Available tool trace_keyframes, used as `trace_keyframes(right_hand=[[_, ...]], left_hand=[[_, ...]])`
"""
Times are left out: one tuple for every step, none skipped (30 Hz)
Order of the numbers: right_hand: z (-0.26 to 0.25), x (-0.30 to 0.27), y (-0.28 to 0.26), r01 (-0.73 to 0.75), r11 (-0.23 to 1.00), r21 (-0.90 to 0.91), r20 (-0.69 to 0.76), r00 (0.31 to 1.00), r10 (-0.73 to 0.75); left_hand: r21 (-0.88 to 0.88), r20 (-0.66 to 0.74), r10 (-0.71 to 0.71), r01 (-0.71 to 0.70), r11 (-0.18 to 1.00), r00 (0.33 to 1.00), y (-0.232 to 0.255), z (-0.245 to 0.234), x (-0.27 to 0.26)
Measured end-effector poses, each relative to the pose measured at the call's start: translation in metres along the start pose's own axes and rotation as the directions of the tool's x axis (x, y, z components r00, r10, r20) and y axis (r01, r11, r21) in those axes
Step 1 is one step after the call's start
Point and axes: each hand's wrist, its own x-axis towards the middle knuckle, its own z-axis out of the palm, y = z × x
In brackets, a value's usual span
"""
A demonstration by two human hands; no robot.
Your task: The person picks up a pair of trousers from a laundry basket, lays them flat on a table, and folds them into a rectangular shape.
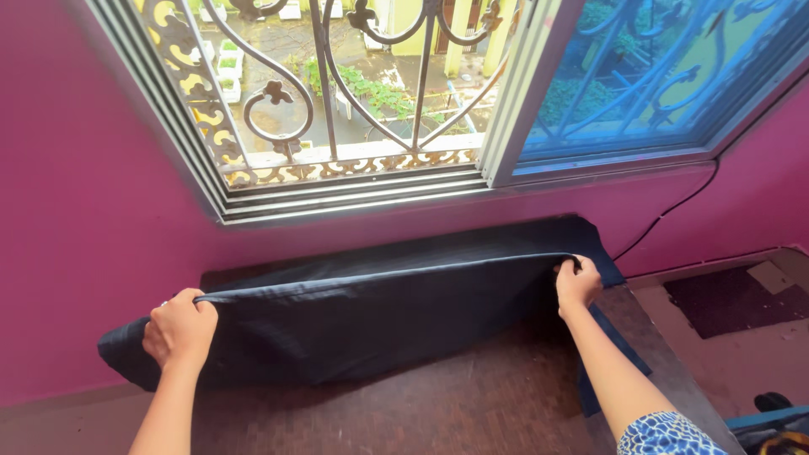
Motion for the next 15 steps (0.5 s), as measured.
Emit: trace_keyframes(right_hand=[[0.011,0.009,0.003,0.075,0.996,-0.04,-0.01,0.997,-0.075],[0.021,0.018,0.006,0.151,0.985,-0.082,-0.018,0.988,-0.152],[0.031,0.025,0.009,0.147,0.985,-0.086,-0.019,0.989,-0.15],[0.041,0.032,0.009,0.122,0.986,-0.111,0.006,0.992,-0.122],[0.05,0.038,0.009,0.097,0.986,-0.137,0.03,0.995,-0.094],[0.06,0.045,0.008,0.098,0.985,-0.139,0.031,0.995,-0.094],[0.069,0.051,0.008,0.112,0.978,-0.178,0.055,0.993,-0.104],[0.077,0.056,0.011,0.126,0.968,-0.218,0.079,0.991,-0.111],[0.086,0.06,0.014,0.125,0.967,-0.222,0.078,0.991,-0.11],[0.096,0.064,0.018,0.127,0.963,-0.238,0.119,0.988,-0.101],[0.105,0.069,0.024,0.129,0.958,-0.254,0.159,0.983,-0.09],[0.114,0.071,0.032,0.128,0.957,-0.26,0.158,0.983,-0.089],[0.124,0.069,0.041,0.174,0.962,-0.211,0.27,0.956,-0.114],[0.129,0.066,0.05,0.213,0.965,-0.155,0.377,0.915,-0.142],[0.134,0.06,0.059,0.206,0.964,-0.166,0.442,0.89,-0.114]], left_hand=[[-0.023,-0.004,0.004,-0.004,1.0,1.0,0.003,0.009,0.011],[-0.021,0.001,0.006,-0.006,1.0,1.0,0.006,0.02,0.022],[-0.04,-0.006,0.005,-0.006,0.999,1.0,0.007,0.031,0.034],[-0.06,-0.015,0.002,-0.003,0.998,1.0,0.008,0.042,0.045],[-0.059,-0.011,0.002,-0.003,0.998,1.0,0.008,0.054,0.055],[-0.087,-0.004,-0.016,0.016,0.996,1.0,0.009,0.067,0.065],[-0.115,0.003,-0.034,0.034,0.993,0.999,0.008,0.08,0.074],[-0.115,0.008,-0.034,0.035,0.993,0.999,0.007,0.095,0.082],[-0.13,-0.013,-0.053,0.051,0.99,0.999,0.006,0.109,0.089],[-0.146,-0.035,-0.071,0.065,0.987,0.997,0.005,0.123,0.096],[-0.146,-0.031,-0.07,0.065,0.987,0.997,0.002,0.136,0.102],[-0.143,0.036,-0.084,0.088,0.986,0.996,-0.001,0.148,0.105],[-0.139,0.103,-0.098,0.112,0.984,0.99,-0.003,0.16,0.106],[-0.14,0.107,-0.096,0.111,0.984,0.99,-0.002,0.171,0.103],[-0.193,0.128,-0.1,0.123,0.973,0.987,-0.001,0.179,0.098]])
